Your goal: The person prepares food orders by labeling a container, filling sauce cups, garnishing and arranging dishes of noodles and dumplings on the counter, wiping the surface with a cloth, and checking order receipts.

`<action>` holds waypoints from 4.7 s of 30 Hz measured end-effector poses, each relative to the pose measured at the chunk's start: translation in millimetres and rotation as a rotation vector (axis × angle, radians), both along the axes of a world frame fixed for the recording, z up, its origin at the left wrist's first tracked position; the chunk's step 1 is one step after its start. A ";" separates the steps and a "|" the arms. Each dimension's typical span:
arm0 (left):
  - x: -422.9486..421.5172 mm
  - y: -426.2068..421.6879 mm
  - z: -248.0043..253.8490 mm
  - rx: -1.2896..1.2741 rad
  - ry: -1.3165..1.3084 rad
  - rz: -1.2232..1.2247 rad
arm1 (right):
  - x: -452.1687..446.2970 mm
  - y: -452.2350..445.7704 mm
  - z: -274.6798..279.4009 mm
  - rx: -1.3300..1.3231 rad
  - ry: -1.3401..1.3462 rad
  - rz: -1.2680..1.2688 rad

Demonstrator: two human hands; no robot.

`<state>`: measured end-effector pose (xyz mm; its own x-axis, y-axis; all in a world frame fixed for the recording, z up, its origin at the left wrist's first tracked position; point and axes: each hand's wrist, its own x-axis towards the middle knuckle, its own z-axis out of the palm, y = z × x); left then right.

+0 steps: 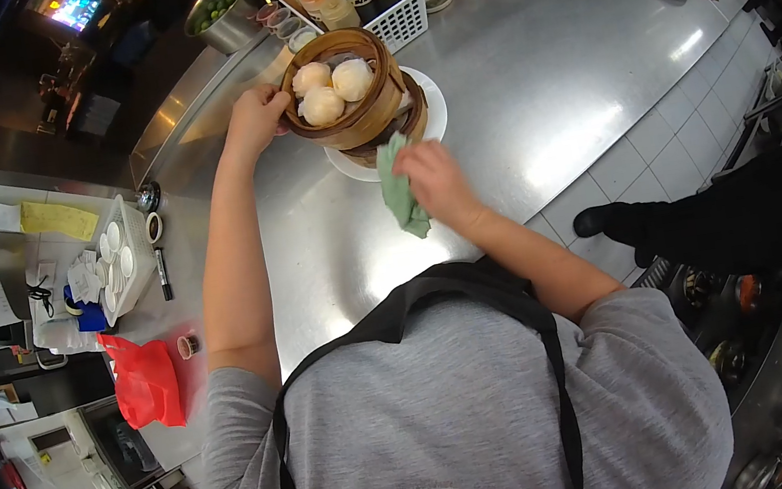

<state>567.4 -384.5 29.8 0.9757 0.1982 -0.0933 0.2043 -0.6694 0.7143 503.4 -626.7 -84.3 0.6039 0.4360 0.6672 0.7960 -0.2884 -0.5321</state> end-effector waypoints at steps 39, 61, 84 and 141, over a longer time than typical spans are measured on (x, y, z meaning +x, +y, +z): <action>-146.6 -75.6 -98.2 -1.056 0.105 -0.036 | -12.8 6.1 33.9 0.089 0.703 0.351; -49.1 -31.1 -122.2 -0.544 -0.642 0.303 | 74.1 5.6 46.2 0.290 1.094 -0.077; -118.4 -88.5 -149.0 -0.565 -0.565 -0.112 | 73.9 -3.3 39.8 0.274 1.087 -0.075; -125.0 56.6 -149.8 -0.923 -0.205 0.820 | 76.5 4.1 -22.0 -0.441 0.210 0.097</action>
<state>442.5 -327.9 -120.0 0.6088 0.6954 -0.3818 0.1533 0.3690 0.9167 579.9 -622.6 -106.2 0.6483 0.7101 0.2748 0.7190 -0.4521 -0.5279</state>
